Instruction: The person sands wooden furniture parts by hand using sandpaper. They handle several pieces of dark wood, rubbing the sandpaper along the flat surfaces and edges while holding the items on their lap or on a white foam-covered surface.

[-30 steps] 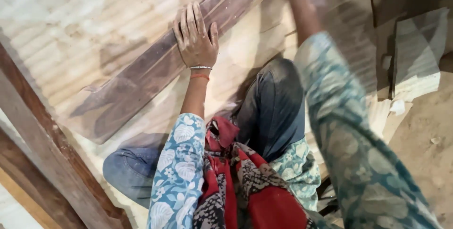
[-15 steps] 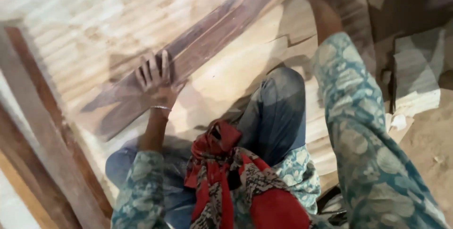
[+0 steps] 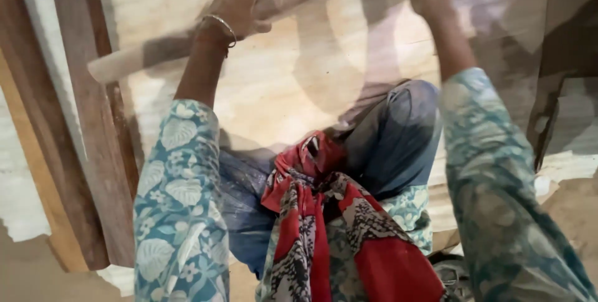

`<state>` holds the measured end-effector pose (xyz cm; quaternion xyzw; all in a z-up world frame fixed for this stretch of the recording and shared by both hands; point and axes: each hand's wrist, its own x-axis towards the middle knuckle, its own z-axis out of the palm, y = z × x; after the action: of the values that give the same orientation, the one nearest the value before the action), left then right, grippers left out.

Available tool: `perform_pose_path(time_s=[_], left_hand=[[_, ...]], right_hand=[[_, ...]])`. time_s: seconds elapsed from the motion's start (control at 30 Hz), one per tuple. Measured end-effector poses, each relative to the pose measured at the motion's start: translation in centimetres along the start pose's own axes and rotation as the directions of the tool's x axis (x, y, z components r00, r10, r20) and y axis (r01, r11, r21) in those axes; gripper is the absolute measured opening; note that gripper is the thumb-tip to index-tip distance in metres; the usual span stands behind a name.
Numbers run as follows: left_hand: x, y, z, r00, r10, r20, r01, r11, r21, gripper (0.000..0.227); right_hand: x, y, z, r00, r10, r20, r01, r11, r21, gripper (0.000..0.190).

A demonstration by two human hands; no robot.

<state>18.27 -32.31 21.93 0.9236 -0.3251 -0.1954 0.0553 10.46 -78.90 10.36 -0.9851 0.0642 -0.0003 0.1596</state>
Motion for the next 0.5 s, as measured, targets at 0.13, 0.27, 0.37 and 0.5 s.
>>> perform_pose_path(time_s=[0.13, 0.27, 0.37, 0.5], left_hand=[[1.2, -0.2, 4.1, 0.967, -0.105, -0.234, 0.117, 0.993, 0.036, 0.058], [1.1, -2.4, 6.1, 0.910, 0.021, -0.413, 0.007, 0.998, 0.066, 0.037], [0.2, -1.4, 4.1, 0.934, -0.041, -0.355, 0.072, 0.994, 0.076, 0.037], [-1.7, 1.4, 1.7, 0.856, -0.023, -0.516, 0.066, 0.996, 0.065, 0.037]], right_hand=[[-2.5, -14.6, 6.4, 0.985, -0.098, -0.142, 0.116, 0.986, 0.119, 0.045], [-5.9, -30.3, 6.6, 0.940, -0.313, -0.138, 0.336, 0.918, 0.212, 0.051], [-3.5, -27.0, 4.1, 0.923, -0.330, -0.200, 0.371, 0.900, 0.227, 0.056], [1.3, -14.5, 2.4, 0.956, -0.175, -0.234, 0.221, 0.958, 0.184, 0.062]])
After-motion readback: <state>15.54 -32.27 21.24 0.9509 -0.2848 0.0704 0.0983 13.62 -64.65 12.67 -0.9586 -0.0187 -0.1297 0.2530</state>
